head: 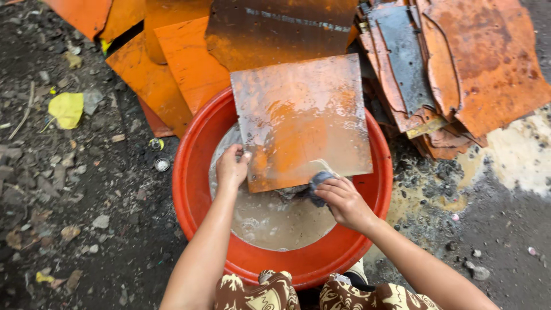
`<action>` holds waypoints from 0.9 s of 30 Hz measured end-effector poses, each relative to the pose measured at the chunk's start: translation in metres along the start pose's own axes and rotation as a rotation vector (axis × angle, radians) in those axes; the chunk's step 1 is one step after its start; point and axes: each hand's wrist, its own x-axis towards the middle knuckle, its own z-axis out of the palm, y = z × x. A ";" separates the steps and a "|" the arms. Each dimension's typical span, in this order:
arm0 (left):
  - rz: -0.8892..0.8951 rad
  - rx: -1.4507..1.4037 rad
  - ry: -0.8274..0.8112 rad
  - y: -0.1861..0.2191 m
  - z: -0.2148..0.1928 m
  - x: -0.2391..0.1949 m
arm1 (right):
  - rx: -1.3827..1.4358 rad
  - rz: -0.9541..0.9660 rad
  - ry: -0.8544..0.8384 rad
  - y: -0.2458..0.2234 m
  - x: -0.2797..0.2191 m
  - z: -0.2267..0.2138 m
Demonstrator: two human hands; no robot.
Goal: The person scrubs flat orange metal sheets with a dark cloth in a red basin of water. They repeatedly dip, scrub, and rinse the sheets, handling them one at a time and occasionally flipping them over to clean both sides.
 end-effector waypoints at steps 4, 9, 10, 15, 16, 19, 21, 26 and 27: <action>-0.119 -0.036 -0.073 0.002 -0.008 -0.002 | -0.026 0.186 0.109 0.017 -0.043 -0.005; -0.207 -0.133 -0.003 -0.004 -0.043 -0.002 | 0.008 0.293 0.070 0.041 -0.067 0.020; -0.253 -0.175 -0.002 -0.003 -0.051 0.000 | -0.041 0.318 0.027 0.048 -0.065 0.025; 0.026 0.202 0.271 0.021 -0.075 -0.011 | -0.299 0.457 -0.282 0.082 -0.035 0.048; 0.168 0.297 0.353 0.033 -0.071 -0.017 | -0.348 0.461 -0.439 0.085 -0.032 0.053; 0.294 0.498 0.099 0.080 -0.035 -0.043 | -0.459 0.461 -0.805 0.081 -0.038 0.072; 0.388 0.505 -0.183 0.112 -0.009 -0.053 | -0.510 0.436 -0.878 0.077 -0.038 0.086; 0.242 0.608 -0.622 0.142 0.008 -0.057 | -0.376 0.500 -0.953 0.051 -0.052 0.116; 0.237 0.628 -0.630 0.143 0.008 -0.055 | -0.356 0.496 -0.948 0.052 -0.053 0.113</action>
